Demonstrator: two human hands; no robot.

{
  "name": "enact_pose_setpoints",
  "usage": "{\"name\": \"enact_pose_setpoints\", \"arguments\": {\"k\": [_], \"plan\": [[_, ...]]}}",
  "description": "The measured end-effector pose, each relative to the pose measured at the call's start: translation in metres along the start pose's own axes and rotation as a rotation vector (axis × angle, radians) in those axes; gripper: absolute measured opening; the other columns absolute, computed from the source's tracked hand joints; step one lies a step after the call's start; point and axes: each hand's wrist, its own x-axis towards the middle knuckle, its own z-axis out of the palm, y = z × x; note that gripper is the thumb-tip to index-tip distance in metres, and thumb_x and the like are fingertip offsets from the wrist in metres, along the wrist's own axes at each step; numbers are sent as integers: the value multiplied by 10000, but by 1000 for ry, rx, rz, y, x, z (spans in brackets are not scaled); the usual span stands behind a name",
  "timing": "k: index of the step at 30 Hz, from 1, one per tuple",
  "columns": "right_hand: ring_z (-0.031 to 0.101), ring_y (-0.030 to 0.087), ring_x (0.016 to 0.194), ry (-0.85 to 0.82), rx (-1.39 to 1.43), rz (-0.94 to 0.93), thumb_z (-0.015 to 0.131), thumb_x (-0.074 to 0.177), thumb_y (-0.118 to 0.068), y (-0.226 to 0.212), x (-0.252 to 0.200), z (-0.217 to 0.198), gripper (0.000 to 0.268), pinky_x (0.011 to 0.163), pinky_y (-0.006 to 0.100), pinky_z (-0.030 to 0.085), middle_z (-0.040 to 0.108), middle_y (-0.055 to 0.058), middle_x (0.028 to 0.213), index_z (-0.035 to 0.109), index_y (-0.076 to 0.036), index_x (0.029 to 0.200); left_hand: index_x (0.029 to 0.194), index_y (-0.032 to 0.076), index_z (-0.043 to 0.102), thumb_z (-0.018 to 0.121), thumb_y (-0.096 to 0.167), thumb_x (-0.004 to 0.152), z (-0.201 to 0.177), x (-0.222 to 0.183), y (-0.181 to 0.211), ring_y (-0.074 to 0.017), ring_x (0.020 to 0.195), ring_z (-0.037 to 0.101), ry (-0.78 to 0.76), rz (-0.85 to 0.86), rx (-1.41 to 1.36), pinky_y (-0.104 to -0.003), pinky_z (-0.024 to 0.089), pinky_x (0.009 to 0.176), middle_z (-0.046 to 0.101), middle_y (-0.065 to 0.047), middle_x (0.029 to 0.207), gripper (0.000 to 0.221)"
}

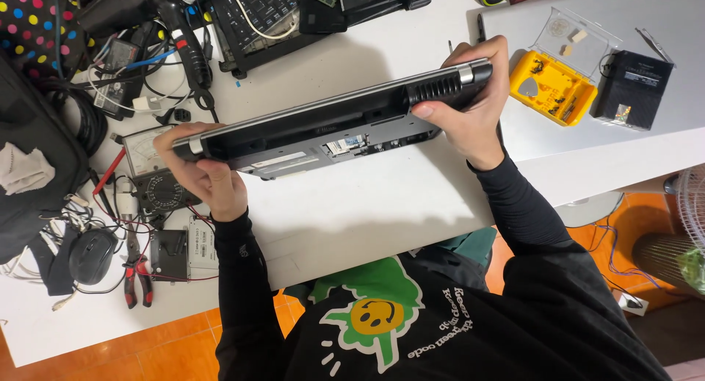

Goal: Dismantling and repairing a laptop on a workbench.

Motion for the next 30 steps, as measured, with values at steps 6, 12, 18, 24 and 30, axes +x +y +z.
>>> {"name": "enact_pose_setpoints", "arguments": {"k": [6,12,18,24,30], "plan": [[527,71,813,-8,54,45,870,971,-467,4,0,1,632,764,205,457,564,16,1001,465,-57,1230,1353,25,504,375,550,1164,9,17,12,-131,1062,561,-43,-74,-38,-240,437,1018,586,-69,1214,573],[470,85,837,6,96,-44,682,1038,-587,13,2,-3,593,757,217,392,520,11,1042,500,-55,1228,1347,-9,521,411,457,1156,-4,-7,-12,-133,1066,570,7,-153,-205,-233,452,966,607,-42,1207,515],[480,97,850,53,-5,-82,620,1076,-571,17,0,-7,547,766,234,404,537,20,1049,509,-60,1233,1341,-20,533,369,469,1149,1,-9,-11,-89,808,458,57,-172,-11,-198,358,715,611,-41,1123,550],[505,106,838,32,17,-83,629,1107,-558,28,-1,-17,541,776,228,421,522,8,1010,486,-52,1238,1221,9,552,322,565,1147,12,2,8,-103,894,546,1,-57,30,-234,457,819,559,-43,1086,607],[548,119,829,44,97,-113,694,1021,-623,39,1,-23,616,776,228,459,546,31,1006,488,-77,1218,1241,13,518,370,550,1142,13,1,4,-102,979,601,-38,-73,-41,-220,496,856,605,-68,1131,566]]}}
